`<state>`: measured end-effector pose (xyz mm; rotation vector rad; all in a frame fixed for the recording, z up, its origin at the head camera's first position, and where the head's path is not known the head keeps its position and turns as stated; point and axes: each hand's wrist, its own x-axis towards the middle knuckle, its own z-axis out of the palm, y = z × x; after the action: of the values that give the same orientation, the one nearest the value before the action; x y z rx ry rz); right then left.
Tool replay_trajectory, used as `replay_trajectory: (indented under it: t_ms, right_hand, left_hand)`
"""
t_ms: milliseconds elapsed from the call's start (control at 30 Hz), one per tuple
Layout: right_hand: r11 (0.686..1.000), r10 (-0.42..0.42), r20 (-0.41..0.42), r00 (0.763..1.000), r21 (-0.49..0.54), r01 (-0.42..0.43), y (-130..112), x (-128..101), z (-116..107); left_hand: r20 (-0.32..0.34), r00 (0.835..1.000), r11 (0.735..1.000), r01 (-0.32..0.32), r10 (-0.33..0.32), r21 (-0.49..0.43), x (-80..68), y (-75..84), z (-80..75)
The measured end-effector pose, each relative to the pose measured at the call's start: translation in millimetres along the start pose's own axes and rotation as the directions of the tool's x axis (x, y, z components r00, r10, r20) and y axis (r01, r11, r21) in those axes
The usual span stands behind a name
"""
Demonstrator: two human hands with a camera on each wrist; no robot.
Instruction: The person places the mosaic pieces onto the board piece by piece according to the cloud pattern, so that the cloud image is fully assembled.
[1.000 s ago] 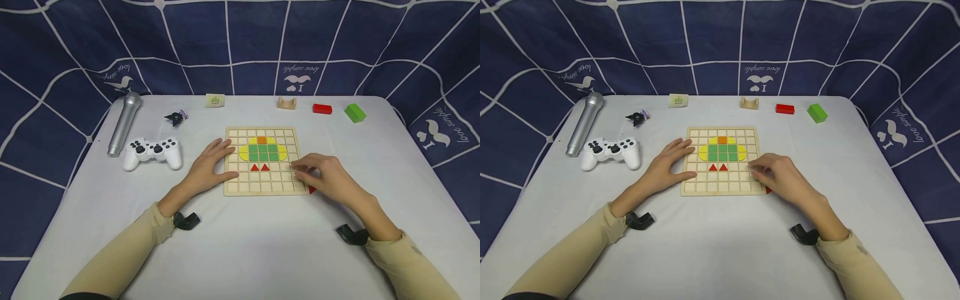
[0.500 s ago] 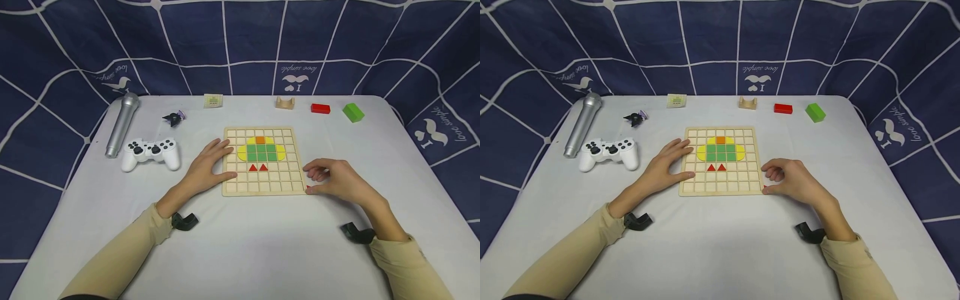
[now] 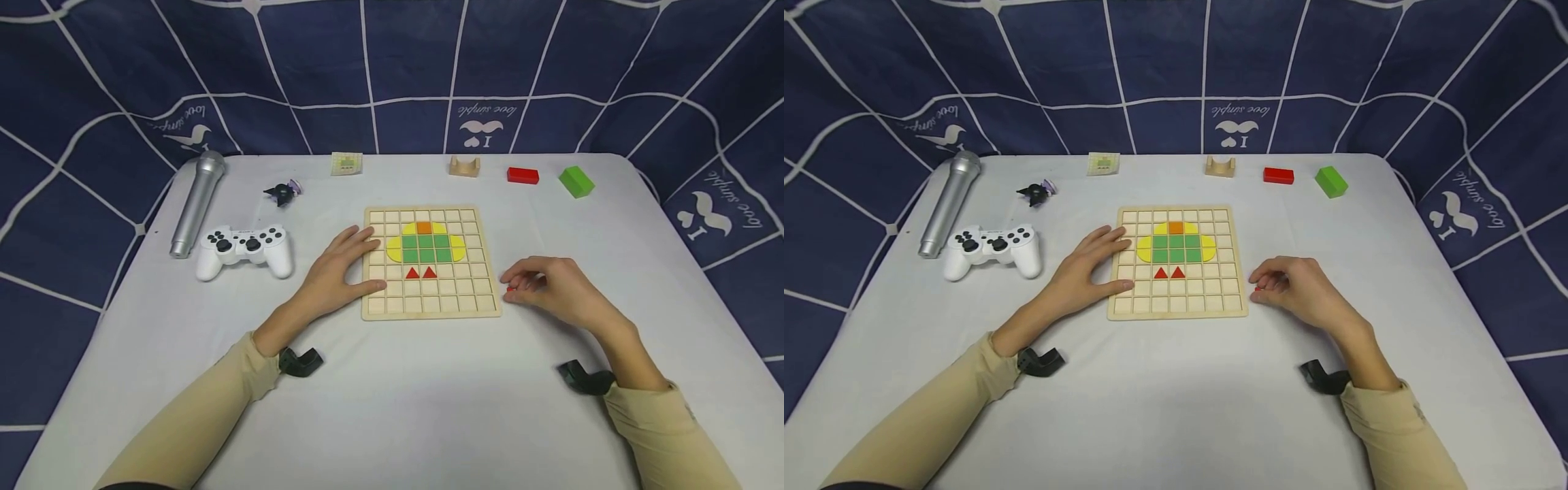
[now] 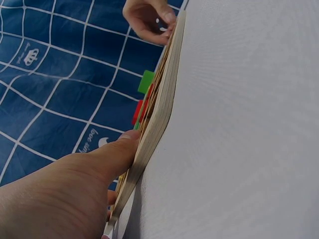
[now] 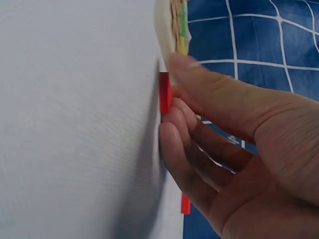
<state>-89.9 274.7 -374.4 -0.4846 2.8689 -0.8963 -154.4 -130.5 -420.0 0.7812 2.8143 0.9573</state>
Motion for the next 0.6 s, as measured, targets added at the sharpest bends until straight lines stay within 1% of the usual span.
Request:
replay_trajectory:
  t_ms: [200,433,533,600]
  right_hand:
    - [0.999,0.029,0.029,0.999,0.017,-0.03,-0.6,-1.0,-0.3]
    - [0.986,0.123,0.041,0.992,0.104,-0.127,-1.5,0.8,-0.3]
    - [0.984,0.143,0.05,0.988,0.096,-0.148,-2.2,1.2,-1.5]
    - [0.986,0.139,0.046,0.989,0.088,-0.142,-2.4,1.6,-2.0]
  left_hand:
    - [0.0,1.0,1.0,0.002,-0.002,-0.008,-1.4,0.5,0.2]
    - [0.003,1.0,1.0,0.007,-0.007,-0.002,-2.2,1.2,0.4]
    - [0.0,1.0,1.0,0.006,-0.006,0.001,-1.4,0.7,0.6]
    - [0.002,1.0,1.0,0.008,-0.008,0.0,-1.1,0.6,0.7]
